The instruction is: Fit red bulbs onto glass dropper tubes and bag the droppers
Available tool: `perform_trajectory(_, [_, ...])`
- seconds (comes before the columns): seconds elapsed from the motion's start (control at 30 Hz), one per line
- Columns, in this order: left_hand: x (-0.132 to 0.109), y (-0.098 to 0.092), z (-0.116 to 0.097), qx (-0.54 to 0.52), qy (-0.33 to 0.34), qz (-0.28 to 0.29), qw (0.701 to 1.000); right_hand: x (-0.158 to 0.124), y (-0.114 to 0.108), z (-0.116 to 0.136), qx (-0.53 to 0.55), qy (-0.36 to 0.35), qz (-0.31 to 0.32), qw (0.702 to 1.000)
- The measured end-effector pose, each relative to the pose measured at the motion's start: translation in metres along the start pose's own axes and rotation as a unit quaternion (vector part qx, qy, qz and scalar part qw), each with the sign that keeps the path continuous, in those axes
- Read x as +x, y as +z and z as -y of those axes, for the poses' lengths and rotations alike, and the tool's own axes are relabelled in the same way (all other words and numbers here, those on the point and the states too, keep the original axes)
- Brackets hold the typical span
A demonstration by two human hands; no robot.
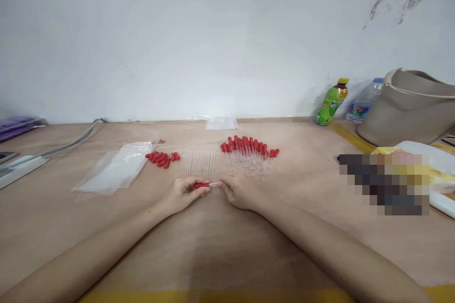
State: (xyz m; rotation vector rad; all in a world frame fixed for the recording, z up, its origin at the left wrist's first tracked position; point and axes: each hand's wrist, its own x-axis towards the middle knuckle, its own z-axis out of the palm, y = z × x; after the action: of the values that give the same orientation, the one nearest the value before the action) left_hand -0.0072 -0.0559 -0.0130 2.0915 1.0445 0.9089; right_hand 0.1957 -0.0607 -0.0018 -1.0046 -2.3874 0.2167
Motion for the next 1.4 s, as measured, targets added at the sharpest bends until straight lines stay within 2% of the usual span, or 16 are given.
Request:
perform_trajectory(0.13, [0.002,-0.002,0.003,-0.012,0.008,0.008,1.000,0.002,-0.007,0.003,-0.022,-0.013,0.040,0.999])
perform_trajectory(0.23, [0.003,-0.004,0.006,-0.009,0.001,-0.015,1.000,0.003,-0.015,0.000,-0.039,-0.004,0.050,0.998])
perform_trajectory(0.33, [0.005,-0.006,0.009,0.014,-0.018,-0.048,0.999,0.007,-0.025,-0.011,-0.005,0.091,0.036,0.995])
perform_trajectory(0.43, [0.006,-0.008,0.008,0.044,-0.019,-0.010,0.999,0.021,-0.035,-0.029,0.013,0.234,-0.026,0.972])
perform_trajectory(0.5, [0.006,-0.009,0.005,0.068,-0.005,0.014,0.998,0.034,-0.038,-0.041,-0.005,0.301,-0.069,0.951])
perform_trajectory(0.6, [0.005,-0.010,-0.001,0.088,0.009,0.018,0.996,0.052,-0.033,-0.053,-0.056,0.355,-0.089,0.929])
perform_trajectory(0.73, [0.005,-0.011,-0.002,0.095,0.006,0.029,0.995,0.063,-0.023,-0.058,-0.112,0.406,-0.049,0.906])
perform_trajectory(0.83, [0.005,-0.011,-0.001,0.095,0.008,0.028,0.995,0.062,-0.020,-0.056,-0.139,0.410,-0.034,0.901])
perform_trajectory(0.97, [0.005,-0.010,0.000,0.097,0.014,0.027,0.995,0.061,-0.016,-0.042,-0.167,0.371,-0.026,0.913])
perform_trajectory(1.1, [0.006,-0.011,-0.001,0.100,0.023,0.032,0.994,0.070,0.001,-0.021,-0.177,0.336,-0.003,0.925])
perform_trajectory(1.3, [0.004,-0.010,-0.001,0.133,0.033,0.034,0.990,0.087,0.018,-0.005,-0.187,0.341,0.041,0.920])
perform_trajectory(1.4, [0.006,-0.014,0.003,0.200,0.050,-0.030,0.978,0.091,0.018,-0.004,-0.187,0.341,0.052,0.920])
